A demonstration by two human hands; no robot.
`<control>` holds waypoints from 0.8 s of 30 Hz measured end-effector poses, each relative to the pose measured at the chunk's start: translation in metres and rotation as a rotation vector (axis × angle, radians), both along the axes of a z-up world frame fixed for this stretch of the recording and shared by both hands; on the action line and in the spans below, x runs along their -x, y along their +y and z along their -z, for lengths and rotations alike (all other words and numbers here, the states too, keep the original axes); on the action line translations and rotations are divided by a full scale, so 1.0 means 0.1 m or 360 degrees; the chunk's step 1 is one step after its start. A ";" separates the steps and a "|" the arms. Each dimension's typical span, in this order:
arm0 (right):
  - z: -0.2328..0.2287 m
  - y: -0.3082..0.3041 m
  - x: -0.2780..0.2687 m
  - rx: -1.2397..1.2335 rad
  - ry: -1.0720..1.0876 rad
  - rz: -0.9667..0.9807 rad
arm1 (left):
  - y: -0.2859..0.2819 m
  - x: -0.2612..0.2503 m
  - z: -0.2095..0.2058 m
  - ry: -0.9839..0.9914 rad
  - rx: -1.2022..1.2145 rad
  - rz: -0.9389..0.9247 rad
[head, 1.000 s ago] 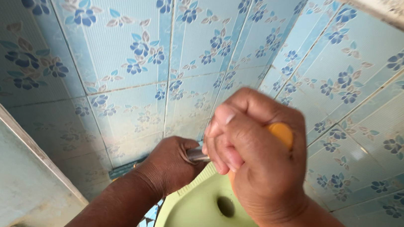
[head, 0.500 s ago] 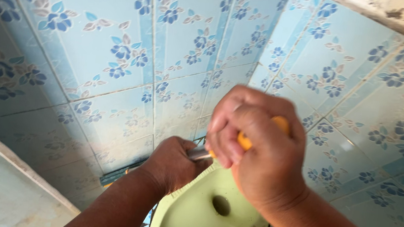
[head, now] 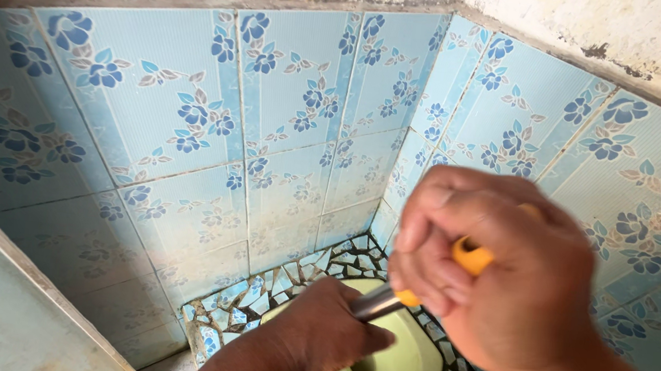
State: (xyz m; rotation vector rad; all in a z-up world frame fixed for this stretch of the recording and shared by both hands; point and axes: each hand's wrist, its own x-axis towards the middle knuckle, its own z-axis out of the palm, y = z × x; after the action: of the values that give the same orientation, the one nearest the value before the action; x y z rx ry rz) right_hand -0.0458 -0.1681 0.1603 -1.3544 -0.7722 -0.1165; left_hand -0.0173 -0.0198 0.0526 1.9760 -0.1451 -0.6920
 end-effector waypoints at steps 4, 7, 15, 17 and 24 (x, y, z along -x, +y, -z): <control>-0.17 -0.06 -0.05 0.0344 -0.0423 0.0363 | -0.09 0.03 -0.13 0.0007 0.0063 0.0199; -0.29 -0.07 -0.09 0.0208 -0.0158 0.0321 | -0.10 -0.08 -0.15 -0.0009 0.0040 0.0198; -0.15 0.36 -0.32 0.0352 -0.0854 0.0245 | 0.34 -0.63 0.01 -0.0570 -0.0094 0.0063; 0.04 0.53 -0.40 0.0344 -0.0857 0.0194 | 0.51 -0.62 0.04 -0.0435 -0.0130 -0.0069; 0.30 0.50 -0.76 0.0331 -0.0275 -0.0082 | 0.73 -0.73 0.19 -0.0400 0.0234 -0.0178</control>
State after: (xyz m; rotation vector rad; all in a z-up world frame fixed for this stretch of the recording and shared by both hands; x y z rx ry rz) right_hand 0.0304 -0.1178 0.1300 -1.5340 -0.9849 -0.1158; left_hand 0.0552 0.0533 0.0336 1.9073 -0.2287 -0.3493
